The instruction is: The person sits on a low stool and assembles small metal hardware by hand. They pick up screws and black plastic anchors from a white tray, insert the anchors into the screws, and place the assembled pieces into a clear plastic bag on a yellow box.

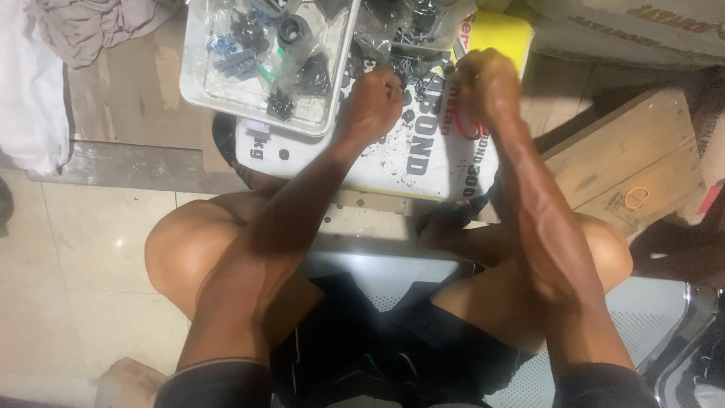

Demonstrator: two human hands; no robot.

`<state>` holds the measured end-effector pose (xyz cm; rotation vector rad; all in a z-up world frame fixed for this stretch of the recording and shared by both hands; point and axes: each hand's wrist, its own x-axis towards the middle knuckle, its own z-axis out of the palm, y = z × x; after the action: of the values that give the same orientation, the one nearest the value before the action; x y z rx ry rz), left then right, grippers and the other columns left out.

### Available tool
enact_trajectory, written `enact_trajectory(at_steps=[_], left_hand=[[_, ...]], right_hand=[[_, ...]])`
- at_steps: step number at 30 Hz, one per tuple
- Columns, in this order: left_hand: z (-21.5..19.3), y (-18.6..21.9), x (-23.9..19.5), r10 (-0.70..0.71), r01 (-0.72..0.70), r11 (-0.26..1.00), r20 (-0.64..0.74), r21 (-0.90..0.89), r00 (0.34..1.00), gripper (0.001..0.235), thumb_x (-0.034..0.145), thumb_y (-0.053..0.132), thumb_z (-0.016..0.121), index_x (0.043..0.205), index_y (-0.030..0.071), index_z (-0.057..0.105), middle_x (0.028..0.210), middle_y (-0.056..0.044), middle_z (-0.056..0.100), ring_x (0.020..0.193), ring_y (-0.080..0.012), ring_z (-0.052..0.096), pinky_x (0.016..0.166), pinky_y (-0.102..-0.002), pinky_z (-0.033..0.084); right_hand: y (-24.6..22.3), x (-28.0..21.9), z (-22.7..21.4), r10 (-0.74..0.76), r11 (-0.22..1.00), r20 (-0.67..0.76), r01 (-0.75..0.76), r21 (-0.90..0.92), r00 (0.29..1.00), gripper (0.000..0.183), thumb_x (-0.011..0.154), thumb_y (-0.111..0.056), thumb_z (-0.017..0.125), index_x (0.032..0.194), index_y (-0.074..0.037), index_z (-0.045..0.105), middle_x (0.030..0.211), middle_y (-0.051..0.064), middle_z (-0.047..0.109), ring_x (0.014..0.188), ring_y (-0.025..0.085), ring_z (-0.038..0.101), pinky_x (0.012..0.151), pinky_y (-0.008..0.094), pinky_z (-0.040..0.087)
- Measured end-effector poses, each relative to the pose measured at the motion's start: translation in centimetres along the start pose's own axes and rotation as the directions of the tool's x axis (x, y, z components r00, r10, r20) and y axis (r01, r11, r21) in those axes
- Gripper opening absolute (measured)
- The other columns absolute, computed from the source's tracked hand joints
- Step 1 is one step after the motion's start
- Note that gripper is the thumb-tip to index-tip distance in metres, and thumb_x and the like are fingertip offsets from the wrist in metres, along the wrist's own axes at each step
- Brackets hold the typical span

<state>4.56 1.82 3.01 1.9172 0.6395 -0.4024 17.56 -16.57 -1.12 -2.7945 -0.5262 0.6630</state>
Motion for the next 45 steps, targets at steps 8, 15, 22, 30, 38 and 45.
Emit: enact_trajectory(at_steps=[8, 15, 22, 30, 38, 45], left_hand=[[0.1, 0.6, -0.1, -0.03, 0.028, 0.997, 0.017, 0.077, 0.999, 0.014, 0.102, 0.018, 0.057, 0.099, 0.015, 0.07, 0.101, -0.002, 0.076, 0.07, -0.0125, 0.069, 0.063, -0.03, 0.06], [0.6, -0.2, 0.1, 0.068, -0.068, 0.997, 0.001, 0.045, 0.998, 0.017, 0.1, 0.016, 0.054, 0.088, 0.014, 0.065, 0.128, -0.014, 0.071, 0.052, -0.0078, 0.064, 0.036, -0.021, 0.051], [1.1, -0.4, 0.5, 0.077, -0.075, 0.994, -0.033, 0.076, 0.996, 0.017, 0.1, 0.013, 0.057, 0.089, 0.014, 0.071, 0.094, -0.004, 0.079, 0.052, -0.0081, 0.064, 0.041, -0.024, 0.054], [3.0, -2.7, 2.7, 0.245, -0.261, 0.952, -0.112, -0.16, 0.963, 0.012, 0.095, 0.001, 0.059, 0.093, 0.006, 0.069, 0.082, -0.006, 0.072, 0.062, -0.0139, 0.068, 0.046, -0.019, 0.056], [2.4, 0.7, 2.2, 0.01, -0.048, 0.771, -0.064, -0.635, 0.998, 0.007, 0.096, 0.002, 0.068, 0.102, 0.001, 0.071, 0.091, -0.016, 0.076, 0.062, -0.0223, 0.076, 0.054, -0.026, 0.067], [2.3, -0.5, 2.8, 0.035, -0.159, 0.64, -0.179, -0.752, 0.983, 0.006, 0.093, -0.004, 0.072, 0.098, -0.001, 0.07, 0.083, -0.015, 0.076, 0.057, -0.0208, 0.076, 0.049, -0.024, 0.067]], right_hand=[[1.7, 1.1, 5.9, 0.005, 0.968, -0.168, 0.038, 0.248, 0.986, 0.023, 0.111, -0.014, 0.048, 0.1, -0.002, 0.065, 0.082, 0.009, 0.064, 0.051, 0.015, 0.057, 0.04, 0.027, 0.047], [5.9, 3.6, 5.3, -0.085, 0.996, -0.148, 0.078, -0.053, 0.985, 0.024, 0.107, -0.02, 0.075, 0.089, -0.014, 0.061, 0.069, -0.001, 0.058, 0.057, 0.014, 0.047, 0.063, 0.038, 0.044], [3.7, 3.2, 7.1, -0.213, 0.946, -0.187, 0.155, -0.286, 0.959, 0.021, 0.108, -0.032, 0.074, 0.112, -0.014, 0.065, 0.072, 0.003, 0.061, 0.06, 0.018, 0.049, 0.066, 0.039, 0.044], [-0.4, 0.3, 1.2, 0.002, 0.962, -0.116, 0.029, 0.27, 0.993, 0.013, 0.105, -0.018, 0.072, 0.102, -0.005, 0.072, 0.088, 0.012, 0.075, 0.07, 0.023, 0.07, 0.06, 0.038, 0.062], [-3.9, -3.8, -3.4, -0.191, 0.596, 0.131, 0.009, 0.803, 0.973, 0.02, 0.109, -0.015, 0.062, 0.089, -0.015, 0.06, 0.09, 0.0, 0.066, 0.078, 0.013, 0.063, 0.077, 0.03, 0.057], [-5.3, -4.5, -3.7, -0.251, 0.768, 0.079, 0.149, 0.623, 0.965, 0.034, 0.102, -0.05, 0.034, 0.102, -0.017, 0.045, 0.1, 0.004, 0.057, 0.096, 0.02, 0.055, 0.09, 0.044, 0.05]])
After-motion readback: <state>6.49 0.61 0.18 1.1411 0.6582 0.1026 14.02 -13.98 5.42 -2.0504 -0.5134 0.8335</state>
